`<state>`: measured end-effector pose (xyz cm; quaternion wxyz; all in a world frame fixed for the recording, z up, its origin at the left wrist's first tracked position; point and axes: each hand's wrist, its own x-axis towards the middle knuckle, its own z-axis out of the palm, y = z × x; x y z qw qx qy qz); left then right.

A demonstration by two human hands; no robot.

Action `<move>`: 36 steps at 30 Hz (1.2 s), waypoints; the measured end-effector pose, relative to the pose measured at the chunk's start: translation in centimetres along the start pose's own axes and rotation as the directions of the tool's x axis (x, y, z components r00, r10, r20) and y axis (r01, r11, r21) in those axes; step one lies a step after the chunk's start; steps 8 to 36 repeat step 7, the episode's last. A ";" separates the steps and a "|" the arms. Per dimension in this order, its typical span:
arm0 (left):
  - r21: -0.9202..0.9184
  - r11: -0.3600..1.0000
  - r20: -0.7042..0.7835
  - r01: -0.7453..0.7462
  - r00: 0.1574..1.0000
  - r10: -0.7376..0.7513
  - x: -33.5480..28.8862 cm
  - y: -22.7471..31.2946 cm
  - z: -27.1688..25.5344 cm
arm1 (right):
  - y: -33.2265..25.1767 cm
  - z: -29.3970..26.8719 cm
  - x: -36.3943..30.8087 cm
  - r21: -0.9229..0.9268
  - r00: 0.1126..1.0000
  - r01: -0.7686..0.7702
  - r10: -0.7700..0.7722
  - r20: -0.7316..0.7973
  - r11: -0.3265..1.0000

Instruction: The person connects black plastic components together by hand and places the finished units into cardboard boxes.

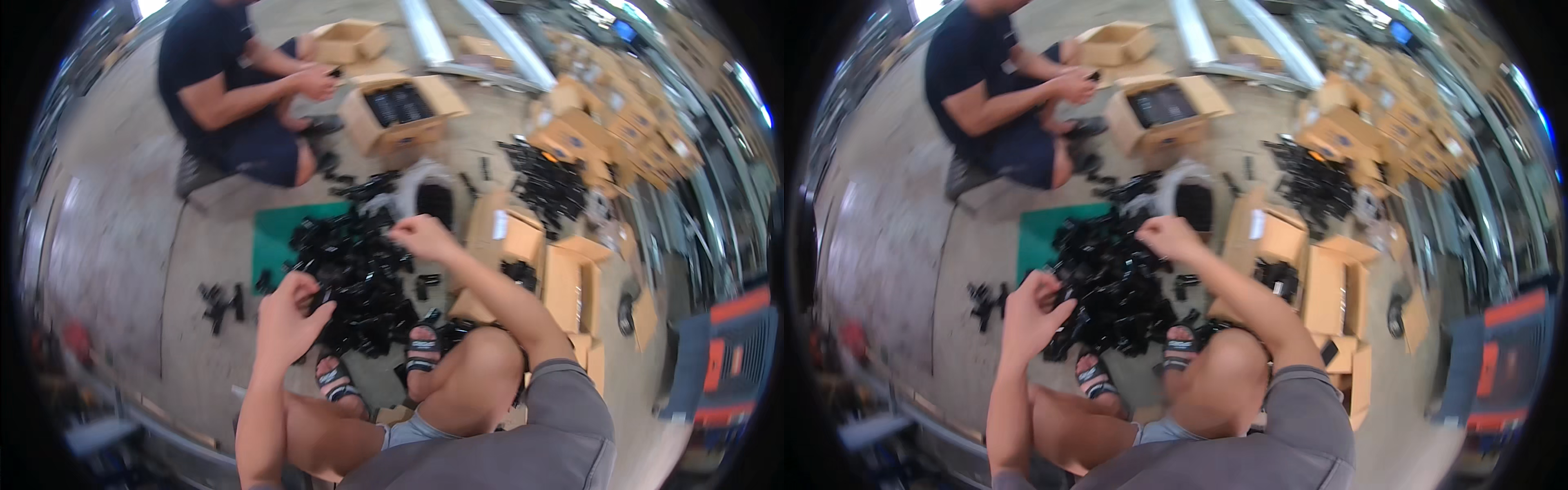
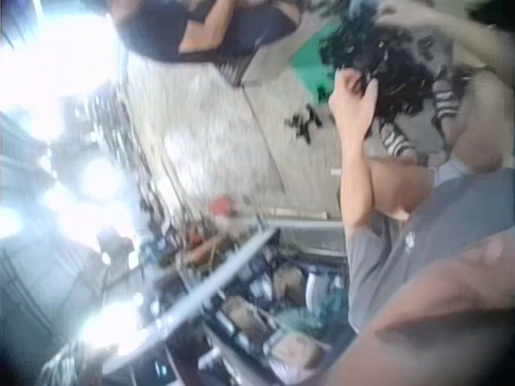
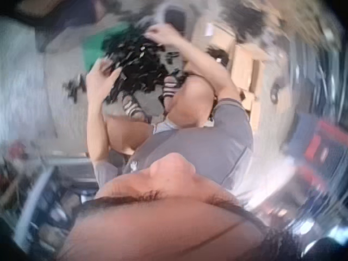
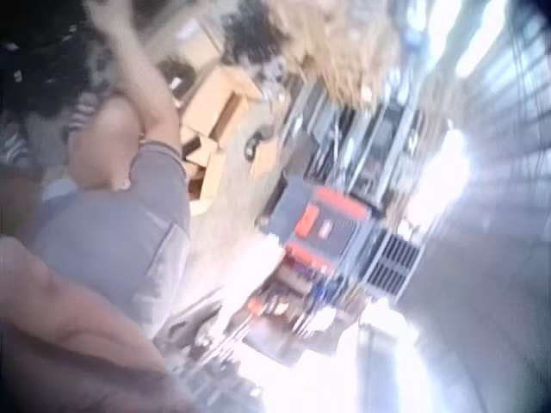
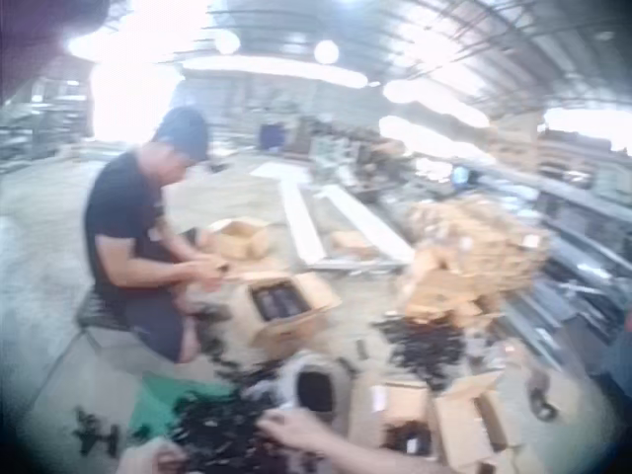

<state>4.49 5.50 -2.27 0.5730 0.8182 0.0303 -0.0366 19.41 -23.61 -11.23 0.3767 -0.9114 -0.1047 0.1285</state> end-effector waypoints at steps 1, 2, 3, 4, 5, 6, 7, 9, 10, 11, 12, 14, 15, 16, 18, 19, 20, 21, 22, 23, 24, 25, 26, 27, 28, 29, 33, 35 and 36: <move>0.115 0.993 -0.007 0.040 0.999 -0.039 0.3 1.1 -0.4 | 1.7 0.3 1.4 -0.063 0.995 -0.098 0.099 0.008 0.993; 0.098 0.995 -0.027 0.031 0.999 -0.029 0.5 0.9 -0.8 | 4.1 0.9 3.3 -0.137 0.995 -0.098 0.093 -0.048 0.986; 0.111 0.994 -0.042 -0.010 0.999 0.015 0.5 1.1 -1.2 | 6.6 1.6 5.2 -0.178 0.990 -0.135 0.125 -0.064 0.975; 0.143 0.990 -0.061 0.002 0.998 0.007 0.3 1.2 -2.0 | 7.3 2.6 7.1 -0.202 0.980 -0.199 0.197 -0.032 0.959; 0.173 0.985 -0.074 0.011 0.997 0.002 0.0 1.1 -2.4 | 7.8 3.4 9.1 -0.260 0.973 -0.222 0.231 0.002 0.940; 0.199 0.980 -0.102 0.014 0.995 0.007 -0.2 0.9 -2.5 | 8.6 4.6 10.5 -0.349 0.981 -0.173 0.194 0.024 0.921; 0.228 0.973 -0.128 0.014 0.992 0.016 -0.3 0.6 -2.5 | 8.8 5.6 11.7 -0.432 0.987 -0.122 0.155 0.044 0.894; 0.228 0.973 -0.128 0.014 0.992 0.016 -0.3 0.6 -2.5 | 8.8 5.6 11.7 -0.432 0.987 -0.122 0.155 0.044 0.894; 0.228 0.973 -0.128 0.014 0.992 0.016 -0.3 0.6 -2.5 | 8.8 5.6 11.7 -0.432 0.987 -0.122 0.155 0.044 0.894; 0.228 0.973 -0.128 0.014 0.992 0.016 -0.3 0.6 -2.5 | 8.8 5.6 11.7 -0.432 0.987 -0.122 0.155 0.044 0.894; 0.228 0.973 -0.128 0.014 0.992 0.016 -0.3 0.6 -2.5 | 8.8 5.6 11.7 -0.432 0.987 -0.122 0.155 0.044 0.894; 0.228 0.973 -0.128 0.014 0.992 0.016 -0.3 0.6 -2.5 | 8.8 5.6 11.7 -0.432 0.987 -0.122 0.155 0.044 0.894; 0.228 0.973 -0.128 0.014 0.992 0.016 -0.3 0.6 -2.5 | 8.8 5.6 11.7 -0.432 0.987 -0.122 0.155 0.044 0.894; 0.228 0.973 -0.128 0.014 0.992 0.016 -0.3 0.6 -2.5 | 8.8 5.6 11.7 -0.432 0.987 -0.122 0.155 0.044 0.894; 0.228 0.973 -0.128 0.014 0.992 0.016 -0.3 0.6 -2.5 | 8.8 5.6 11.7 -0.432 0.987 -0.122 0.155 0.044 0.894; 0.228 0.973 -0.128 0.014 0.992 0.016 -0.3 0.6 -2.5 | 8.8 5.6 11.7 -0.432 0.987 -0.122 0.155 0.044 0.894; 0.228 0.973 -0.128 0.014 0.992 0.016 -0.3 0.6 -2.5 | 8.8 5.6 11.7 -0.432 0.987 -0.122 0.155 0.044 0.894; 0.228 0.973 -0.128 0.014 0.992 0.016 -0.3 0.6 -2.5 | 8.8 5.6 11.7 -0.432 0.987 -0.122 0.155 0.044 0.894; 0.228 0.973 -0.128 0.014 0.992 0.016 -0.3 0.6 -2.5 | 8.8 5.6 11.7 -0.432 0.987 -0.122 0.155 0.044 0.894; 0.228 0.973 -0.128 0.014 0.992 0.016 -0.3 0.6 -2.5 | 8.8 5.6 11.7 -0.432 0.987 -0.122 0.155 0.044 0.894; 0.228 0.973 -0.128 0.014 0.992 0.016 -0.3 0.6 -2.5 | 8.8 5.6 11.7 -0.432 0.987 -0.122 0.155 0.044 0.894; 0.228 0.973 -0.128 0.014 0.992 0.016 -0.3 0.6 -2.5 | 8.8 5.6 11.7 -0.432 0.987 -0.122 0.155 0.044 0.894; 0.228 0.973 -0.128 0.014 0.992 0.016 -0.3 0.6 -2.5 | 8.8 5.6 11.7 -0.432 0.987 -0.122 0.155 0.044 0.894; 0.228 0.973 -0.128 0.014 0.992 0.016 -0.3 0.6 -2.5 | 8.8 5.6 11.7 -0.432 0.987 -0.122 0.155 0.044 0.894; 0.228 0.973 -0.128 0.014 0.992 0.016 -0.3 0.6 -2.5 | 8.8 5.6 11.7 -0.432 0.987 -0.122 0.155 0.044 0.894; 0.228 0.973 -0.128 0.014 0.992 0.016 -0.3 0.6 -2.5 | 8.8 5.6 11.7 -0.432 0.987 -0.122 0.155 0.044 0.894; 0.228 0.973 -0.128 0.014 0.992 0.016 -0.3 0.6 -2.5 | 8.8 5.6 11.7 -0.432 0.987 -0.122 0.155 0.044 0.894; 0.228 0.973 -0.128 0.014 0.992 0.016 -0.3 0.6 -2.5 | 8.8 5.6 11.7 -0.432 0.987 -0.122 0.155 0.044 0.894; 0.228 0.973 -0.128 0.014 0.992 0.016 -0.3 0.6 -2.5 | 8.8 5.6 11.7 -0.432 0.987 -0.122 0.155 0.044 0.894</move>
